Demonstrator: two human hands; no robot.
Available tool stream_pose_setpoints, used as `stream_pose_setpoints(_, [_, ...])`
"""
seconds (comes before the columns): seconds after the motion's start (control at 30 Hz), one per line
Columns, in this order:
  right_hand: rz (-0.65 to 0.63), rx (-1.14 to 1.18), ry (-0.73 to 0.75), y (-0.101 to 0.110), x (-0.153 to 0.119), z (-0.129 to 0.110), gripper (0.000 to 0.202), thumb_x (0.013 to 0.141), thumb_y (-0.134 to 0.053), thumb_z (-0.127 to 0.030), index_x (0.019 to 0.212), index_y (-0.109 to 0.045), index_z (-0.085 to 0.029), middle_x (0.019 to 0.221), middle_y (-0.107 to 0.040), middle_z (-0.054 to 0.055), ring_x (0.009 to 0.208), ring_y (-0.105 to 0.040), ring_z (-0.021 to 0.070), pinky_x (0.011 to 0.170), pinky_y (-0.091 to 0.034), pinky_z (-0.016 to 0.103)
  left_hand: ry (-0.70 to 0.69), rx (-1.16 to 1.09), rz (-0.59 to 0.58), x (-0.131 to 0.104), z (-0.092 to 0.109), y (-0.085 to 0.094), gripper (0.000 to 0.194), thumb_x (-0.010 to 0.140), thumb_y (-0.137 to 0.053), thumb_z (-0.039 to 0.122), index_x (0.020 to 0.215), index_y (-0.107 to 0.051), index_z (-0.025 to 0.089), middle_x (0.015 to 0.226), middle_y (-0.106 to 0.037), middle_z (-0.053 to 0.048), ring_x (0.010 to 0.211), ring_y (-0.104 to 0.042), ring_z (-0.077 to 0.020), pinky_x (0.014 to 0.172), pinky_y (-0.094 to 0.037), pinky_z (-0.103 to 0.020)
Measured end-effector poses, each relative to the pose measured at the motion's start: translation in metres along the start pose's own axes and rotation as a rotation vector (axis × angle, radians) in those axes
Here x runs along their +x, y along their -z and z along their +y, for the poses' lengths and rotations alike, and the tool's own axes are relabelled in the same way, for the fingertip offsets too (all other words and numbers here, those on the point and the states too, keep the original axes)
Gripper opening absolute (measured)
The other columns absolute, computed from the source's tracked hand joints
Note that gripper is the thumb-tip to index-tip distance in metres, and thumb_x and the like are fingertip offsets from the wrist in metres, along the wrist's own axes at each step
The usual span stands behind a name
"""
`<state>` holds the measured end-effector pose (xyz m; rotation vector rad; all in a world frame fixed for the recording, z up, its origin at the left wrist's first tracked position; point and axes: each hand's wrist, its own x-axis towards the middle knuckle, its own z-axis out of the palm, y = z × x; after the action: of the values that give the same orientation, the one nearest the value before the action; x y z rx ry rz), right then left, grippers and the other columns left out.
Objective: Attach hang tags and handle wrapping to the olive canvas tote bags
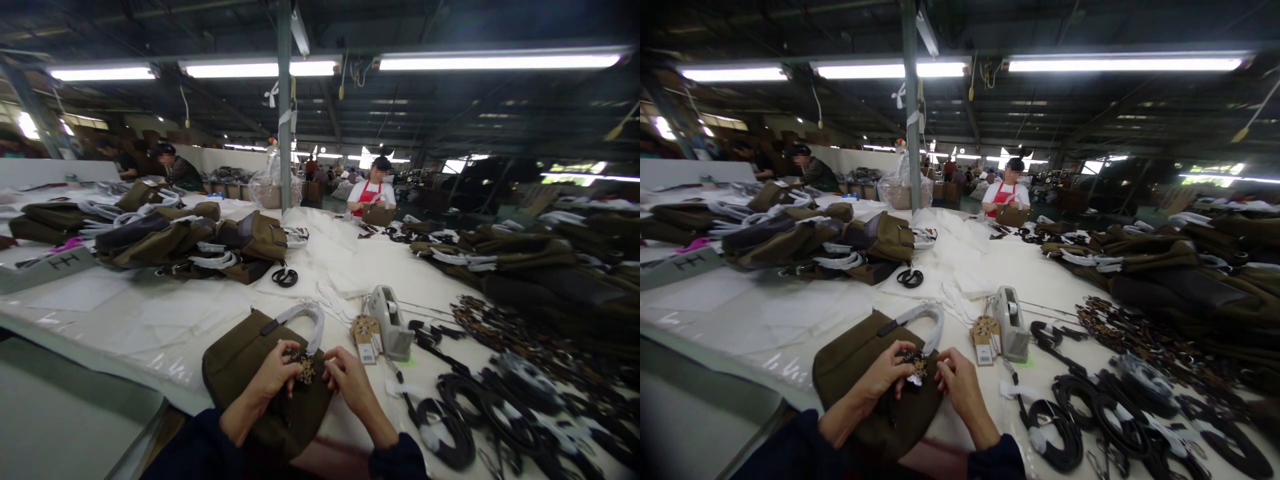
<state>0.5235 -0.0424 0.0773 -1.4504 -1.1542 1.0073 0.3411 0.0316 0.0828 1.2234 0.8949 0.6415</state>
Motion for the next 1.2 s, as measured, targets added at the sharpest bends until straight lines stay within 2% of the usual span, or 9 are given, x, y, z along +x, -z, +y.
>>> stream_pose_setpoints(0.2, [-0.003, -0.236, 0.020, -0.009, -0.006, -0.014, 0.010, 0.082, -0.050, -0.025, 0.075, -0.053, -0.020, 0.061, -0.060, -0.002, 0.047, -0.051, 0.0119, 0.045, -0.036, 0.023, 0.002, -0.052, -0.056, -0.011, -0.002, 0.009, 0.049, 0.070, -0.063, 0.018, 0.115, -0.044, 0.017, 0.084, -0.064, 0.000, 0.039, -0.047, -0.0040, 0.037, -0.045, -0.018])
stream_pose_setpoints(0.33, [0.013, -0.592, 0.180, -0.014, -0.002, -0.019, 0.011, 0.079, -0.053, -0.014, 0.070, -0.056, -0.019, 0.068, -0.062, 0.000, 0.067, -0.056, 0.0153, 0.063, -0.037, 0.026, 0.000, -0.061, -0.062, -0.007, -0.008, 0.011, 0.047, 0.071, -0.064, 0.018, 0.114, -0.046, 0.017, 0.085, -0.064, 0.000, 0.039, -0.048, -0.0040, 0.037, -0.047, -0.020])
stream_pose_setpoints(0.43, [-0.013, -0.743, 0.172, -0.017, 0.002, -0.021, 0.012, 0.080, -0.053, -0.012, 0.073, -0.059, -0.019, 0.076, -0.066, 0.002, 0.075, -0.056, 0.0166, 0.067, -0.035, 0.026, -0.005, -0.069, -0.062, -0.004, -0.010, 0.012, 0.046, 0.070, -0.065, 0.018, 0.113, -0.047, 0.017, 0.084, -0.063, 0.000, 0.038, -0.047, -0.0038, 0.036, -0.047, -0.020])
stream_pose_setpoints(0.8, [-0.090, -0.865, 0.122, -0.021, 0.010, -0.039, 0.014, 0.079, -0.053, -0.008, 0.076, -0.064, -0.017, 0.079, -0.069, 0.006, 0.077, -0.059, 0.0185, 0.066, -0.033, 0.027, -0.068, -0.030, -0.075, -0.005, -0.014, 0.012, 0.042, 0.071, -0.064, 0.017, 0.110, -0.047, 0.019, 0.085, -0.064, 0.001, 0.036, -0.048, -0.0031, 0.034, -0.045, -0.017])
stream_pose_setpoints(1.2, [-0.100, -0.893, 0.106, -0.030, 0.021, -0.044, 0.015, 0.077, -0.053, -0.007, 0.078, -0.065, -0.016, 0.082, -0.071, 0.010, 0.079, -0.061, 0.0204, 0.067, -0.032, 0.029, -0.130, 0.022, -0.102, -0.009, -0.008, 0.008, 0.038, 0.070, -0.059, 0.013, 0.105, -0.046, 0.020, 0.078, -0.062, 0.004, 0.035, -0.047, -0.0035, 0.034, -0.044, -0.016])
